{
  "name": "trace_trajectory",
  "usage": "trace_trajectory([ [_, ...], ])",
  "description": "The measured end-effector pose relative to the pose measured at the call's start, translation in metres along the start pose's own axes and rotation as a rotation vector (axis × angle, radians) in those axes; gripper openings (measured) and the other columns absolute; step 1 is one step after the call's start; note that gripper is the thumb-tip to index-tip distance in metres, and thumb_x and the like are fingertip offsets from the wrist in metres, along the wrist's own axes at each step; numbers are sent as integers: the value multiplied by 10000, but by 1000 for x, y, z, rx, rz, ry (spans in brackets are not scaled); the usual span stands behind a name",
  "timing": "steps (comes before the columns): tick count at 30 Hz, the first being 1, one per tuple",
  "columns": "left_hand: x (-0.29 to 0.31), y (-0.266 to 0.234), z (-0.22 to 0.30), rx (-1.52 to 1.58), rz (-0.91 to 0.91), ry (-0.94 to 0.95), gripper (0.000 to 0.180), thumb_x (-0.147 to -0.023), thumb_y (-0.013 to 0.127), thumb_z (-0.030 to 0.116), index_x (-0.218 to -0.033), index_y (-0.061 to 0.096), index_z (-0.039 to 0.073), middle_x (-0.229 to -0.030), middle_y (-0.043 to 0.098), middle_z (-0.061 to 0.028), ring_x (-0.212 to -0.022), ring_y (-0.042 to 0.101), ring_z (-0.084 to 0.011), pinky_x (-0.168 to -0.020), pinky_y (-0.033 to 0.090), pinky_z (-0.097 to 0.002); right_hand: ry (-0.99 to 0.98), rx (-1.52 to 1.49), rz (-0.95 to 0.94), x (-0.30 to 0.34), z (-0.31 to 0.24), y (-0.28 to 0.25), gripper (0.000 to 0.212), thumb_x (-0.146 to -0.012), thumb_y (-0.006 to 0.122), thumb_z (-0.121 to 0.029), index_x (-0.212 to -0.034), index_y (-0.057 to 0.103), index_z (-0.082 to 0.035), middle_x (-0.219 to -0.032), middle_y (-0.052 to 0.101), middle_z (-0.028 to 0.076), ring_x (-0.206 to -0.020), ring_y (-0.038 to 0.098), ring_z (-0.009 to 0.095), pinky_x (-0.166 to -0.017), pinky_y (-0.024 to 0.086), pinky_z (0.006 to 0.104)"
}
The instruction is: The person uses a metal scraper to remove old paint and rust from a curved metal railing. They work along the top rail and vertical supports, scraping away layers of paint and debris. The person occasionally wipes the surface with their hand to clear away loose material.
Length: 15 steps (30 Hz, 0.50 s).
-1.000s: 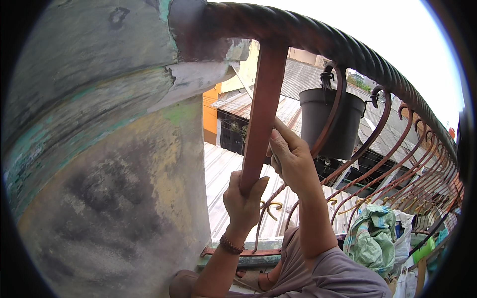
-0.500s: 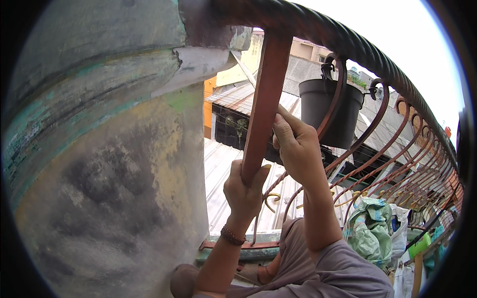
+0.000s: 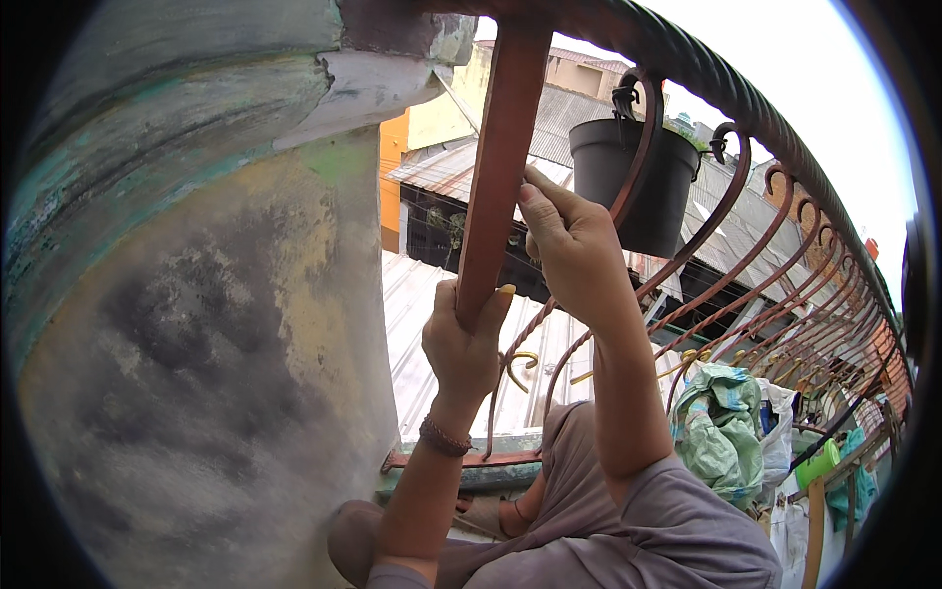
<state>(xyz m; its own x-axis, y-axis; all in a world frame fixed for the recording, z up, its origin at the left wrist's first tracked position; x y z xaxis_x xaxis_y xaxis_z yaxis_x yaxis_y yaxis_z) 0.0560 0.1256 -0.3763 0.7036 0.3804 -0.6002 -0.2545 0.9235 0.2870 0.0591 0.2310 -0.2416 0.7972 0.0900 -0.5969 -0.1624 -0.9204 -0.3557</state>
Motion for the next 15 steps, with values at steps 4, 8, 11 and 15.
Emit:
trace_trajectory([
  [4, -1, 0, 0, -36, 13, -10, 348, -886, 739, 330, -953, 577, 29, -691, 639, -54, -585, 581, -123, -566, 450, -284, -24, 7, 11, -6, -2, 3, 384, -1031, 513, -226, -1376, 553, -61, -708, 537, -8, -622, 437, 31, -558, 376, 211],
  [8, -2, -2, 4, 46, 8, -45, 294, -902, 726, 272, -916, 570, 24, -666, 571, 3, -591, 466, -58, -549, 386, -247, -6, 73, -8, -7, -6, 3, 411, -1032, 490, -257, -1355, 550, -10, -1066, 706, 154, -953, 609, 99, -859, 477, 246],
  [11, -3, 0, 3, 138, 14, -87, 296, -912, 719, 274, -886, 554, 31, -670, 532, 33, -613, 414, -31, -545, 353, -229, -1, 32, -12, -2, -5, -1, 424, -1028, 485, -265, -1358, 543, -5, -1030, 711, 141, -944, 611, 100, -846, 477, 244],
  [15, 0, 2, 5, 143, -9, -95, 301, -918, 714, 285, -886, 549, 36, -688, 541, 29, -607, 420, -31, -544, 352, -225, 64, -60, -48, -3, 5, 0, 419, -1027, 483, -257, -1356, 547, -5, -898, 689, 79, -718, 531, 70, -699, 473, 239],
])
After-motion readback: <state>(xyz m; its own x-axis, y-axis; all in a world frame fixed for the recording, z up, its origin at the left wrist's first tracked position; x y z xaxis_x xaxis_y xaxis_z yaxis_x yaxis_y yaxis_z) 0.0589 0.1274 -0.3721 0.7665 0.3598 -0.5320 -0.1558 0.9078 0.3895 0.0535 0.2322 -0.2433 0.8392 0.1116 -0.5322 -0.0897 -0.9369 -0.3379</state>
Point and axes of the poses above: each hand's wrist, its own x-axis away from the middle knuckle, its own y-axis out of the palm, z = x × y, the point moved 3 cm from there along -x, towards the middle knuckle
